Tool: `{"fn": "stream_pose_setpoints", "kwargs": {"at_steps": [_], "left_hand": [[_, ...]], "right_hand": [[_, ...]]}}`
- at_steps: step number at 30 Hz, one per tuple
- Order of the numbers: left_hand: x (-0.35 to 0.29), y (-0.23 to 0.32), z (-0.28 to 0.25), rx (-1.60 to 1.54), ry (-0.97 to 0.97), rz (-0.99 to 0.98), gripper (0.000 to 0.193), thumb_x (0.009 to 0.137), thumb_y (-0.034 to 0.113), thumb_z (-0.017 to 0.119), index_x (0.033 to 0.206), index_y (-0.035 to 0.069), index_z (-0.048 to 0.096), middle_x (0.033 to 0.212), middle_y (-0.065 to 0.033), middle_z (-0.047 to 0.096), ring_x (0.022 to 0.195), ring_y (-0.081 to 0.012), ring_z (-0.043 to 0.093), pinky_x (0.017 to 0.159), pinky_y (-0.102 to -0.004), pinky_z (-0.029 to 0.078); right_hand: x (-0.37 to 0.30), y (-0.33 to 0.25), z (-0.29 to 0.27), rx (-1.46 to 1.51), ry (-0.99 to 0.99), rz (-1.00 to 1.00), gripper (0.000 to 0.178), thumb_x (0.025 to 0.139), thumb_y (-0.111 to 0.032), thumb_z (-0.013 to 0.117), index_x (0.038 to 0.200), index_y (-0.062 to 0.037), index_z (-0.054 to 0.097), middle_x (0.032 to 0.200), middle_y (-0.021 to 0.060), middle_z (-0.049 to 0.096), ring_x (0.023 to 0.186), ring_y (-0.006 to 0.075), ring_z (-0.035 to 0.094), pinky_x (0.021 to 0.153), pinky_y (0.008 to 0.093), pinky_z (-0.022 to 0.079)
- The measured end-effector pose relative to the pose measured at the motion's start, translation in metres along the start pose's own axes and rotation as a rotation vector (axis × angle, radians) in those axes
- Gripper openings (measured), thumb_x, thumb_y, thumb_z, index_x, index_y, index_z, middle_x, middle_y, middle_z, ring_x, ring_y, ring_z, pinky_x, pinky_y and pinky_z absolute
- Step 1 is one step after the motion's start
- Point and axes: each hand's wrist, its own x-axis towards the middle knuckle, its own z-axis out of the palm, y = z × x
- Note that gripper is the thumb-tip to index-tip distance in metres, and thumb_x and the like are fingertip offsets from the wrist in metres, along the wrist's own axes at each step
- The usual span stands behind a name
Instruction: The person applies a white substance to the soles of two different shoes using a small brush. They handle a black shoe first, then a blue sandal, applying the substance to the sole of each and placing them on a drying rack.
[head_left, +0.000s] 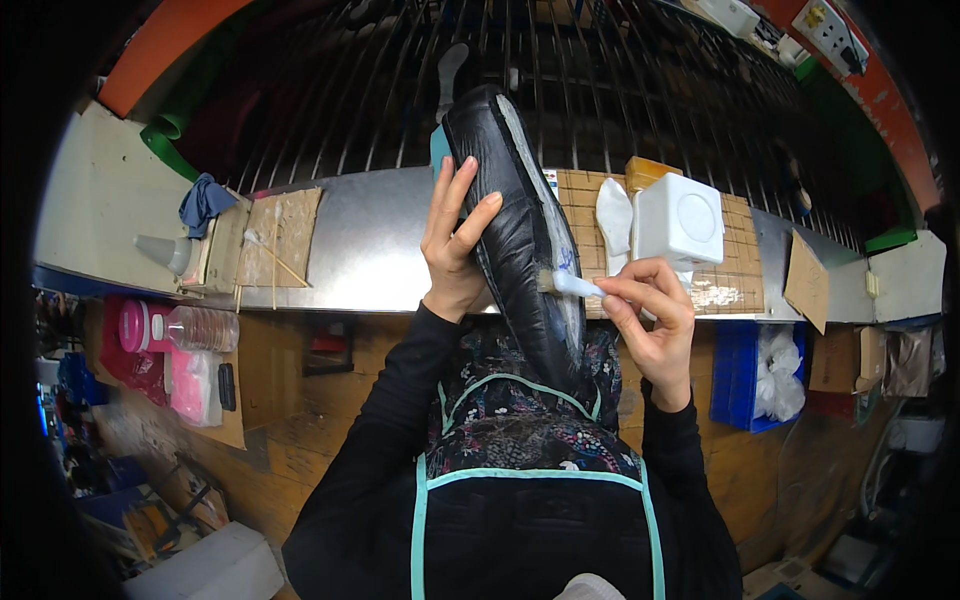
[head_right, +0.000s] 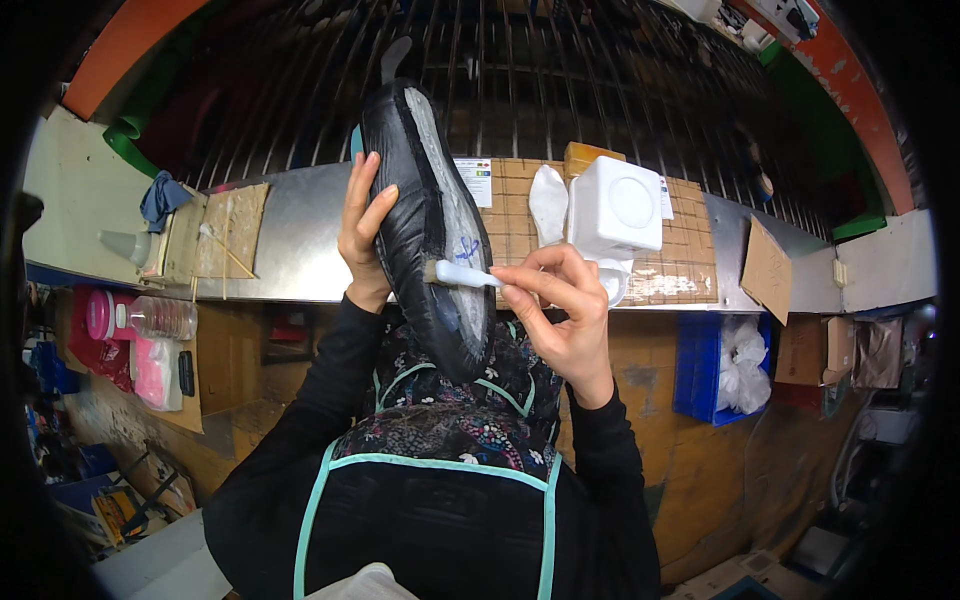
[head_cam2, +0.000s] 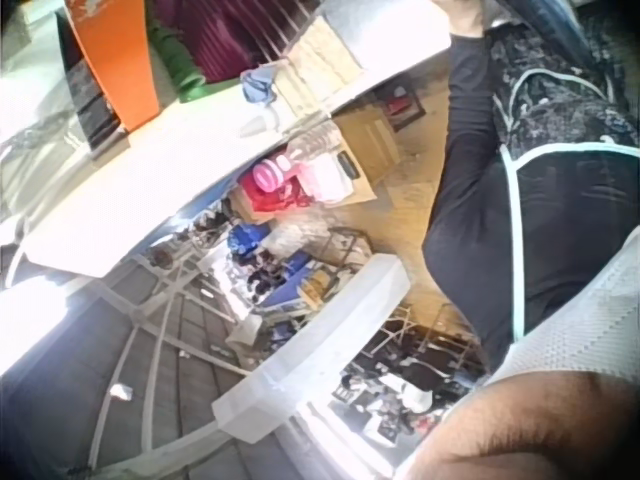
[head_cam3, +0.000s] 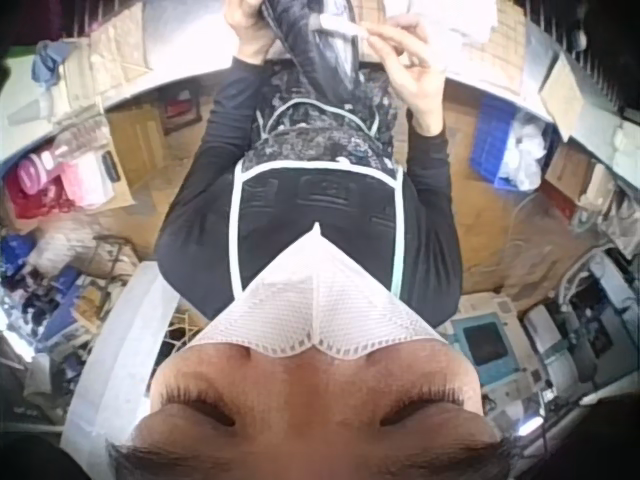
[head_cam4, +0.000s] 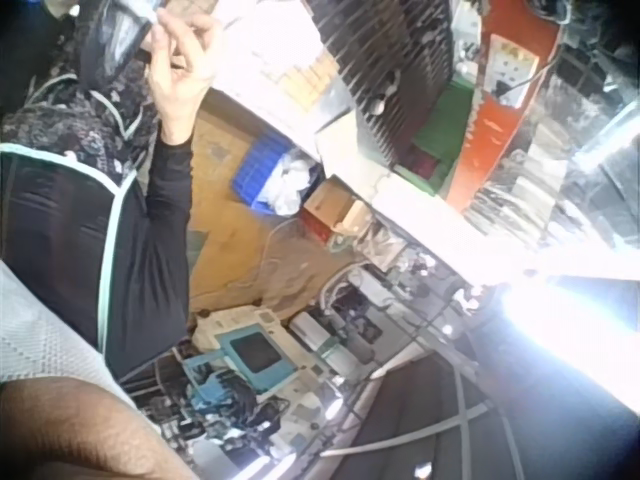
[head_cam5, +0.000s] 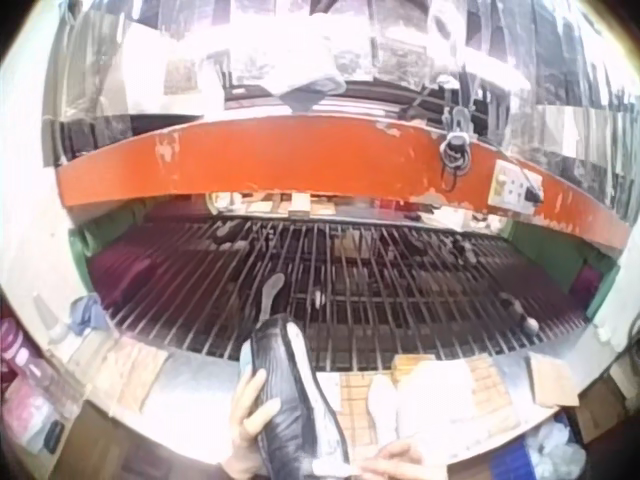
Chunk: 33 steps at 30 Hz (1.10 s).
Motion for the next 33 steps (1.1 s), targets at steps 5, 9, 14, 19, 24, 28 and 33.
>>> {"fn": "stream_pose_setpoints", "kwargs": {"at_steps": [5,9,14,19,24,28,33], "left_hand": [[0.004,0.0,0.004,-0.001,-0.018,0.003,0.054,0.072,0.014,0.079,0.12,0.019,0.058,0.137,-0.0153,0.052,0.128,-0.0433,0.046,0.103,-0.048,0.044],[0.009,0.004,0.006,-0.016,-0.035,-0.022,0.058,0.069,0.013,0.081,0.122,0.02,0.058,0.138,-0.0131,0.052,0.129,-0.042,0.046,0.104,-0.0467,0.044],[0.016,0.007,0.014,-0.042,-0.061,-0.063,0.063,0.065,0.012,0.083,0.123,0.019,0.058,0.139,-0.0122,0.051,0.13,-0.0412,0.045,0.105,-0.0467,0.043],[0.024,0.009,0.021,-0.071,-0.089,-0.118,0.069,0.061,0.012,0.086,0.124,0.018,0.058,0.14,-0.0104,0.051,0.132,-0.038,0.044,0.108,-0.0447,0.041],[0.033,0.016,0.029,-0.141,-0.143,-0.204,0.07,0.061,0.009,0.085,0.125,0.018,0.058,0.139,-0.0095,0.052,0.131,-0.0368,0.045,0.107,-0.0434,0.041],[0.04,0.024,0.03,-0.165,-0.188,-0.282,0.069,0.061,0.006,0.084,0.125,0.018,0.058,0.138,-0.0107,0.053,0.127,-0.0357,0.05,0.104,-0.0409,0.045],[0.046,0.032,0.025,-0.244,-0.243,-0.333,0.062,0.068,0.0,0.077,0.125,0.012,0.056,0.136,-0.0156,0.054,0.12,-0.0301,0.057,0.098,-0.0344,0.047]], "right_hand": [[-0.006,-0.001,-0.011,-0.019,-0.058,-0.029,0.018,0.081,0.0,0.071,0.098,-0.0015,0.073,0.089,0.0047,0.058,0.072,0.0091,0.054,0.061,0.0211,0.042],[-0.012,0.0,-0.013,0.06,-0.019,-0.044,0.02,0.081,0.0,0.071,0.1,-0.0037,0.074,0.092,0.0058,0.058,0.07,0.0099,0.058,0.061,0.0222,0.046],[-0.019,0.0,-0.018,0.1,0.024,-0.067,0.02,0.082,0.002,0.07,0.101,-0.0029,0.074,0.094,0.0063,0.057,0.072,0.01,0.059,0.06,0.0211,0.047],[-0.022,-0.004,-0.027,0.077,0.043,-0.089,0.02,0.081,0.003,0.069,0.101,-0.0014,0.073,0.096,0.0067,0.056,0.072,0.0091,0.057,0.059,0.0198,0.045],[-0.02,-0.008,-0.036,0.092,0.079,-0.138,0.02,0.081,0.004,0.069,0.1,-0.0008,0.073,0.095,0.0066,0.056,0.072,0.0091,0.057,0.059,0.0202,0.045],[-0.014,-0.012,-0.041,0.093,0.082,-0.186,0.021,0.081,0.005,0.069,0.101,0.0001,0.073,0.096,0.0075,0.056,0.074,0.0107,0.057,0.06,0.0205,0.046],[0.0,-0.019,-0.039,0.107,0.066,-0.281,0.021,0.082,0.005,0.068,0.102,0.0006,0.072,0.097,0.0089,0.056,0.076,0.0124,0.058,0.062,0.021,0.046]]}}
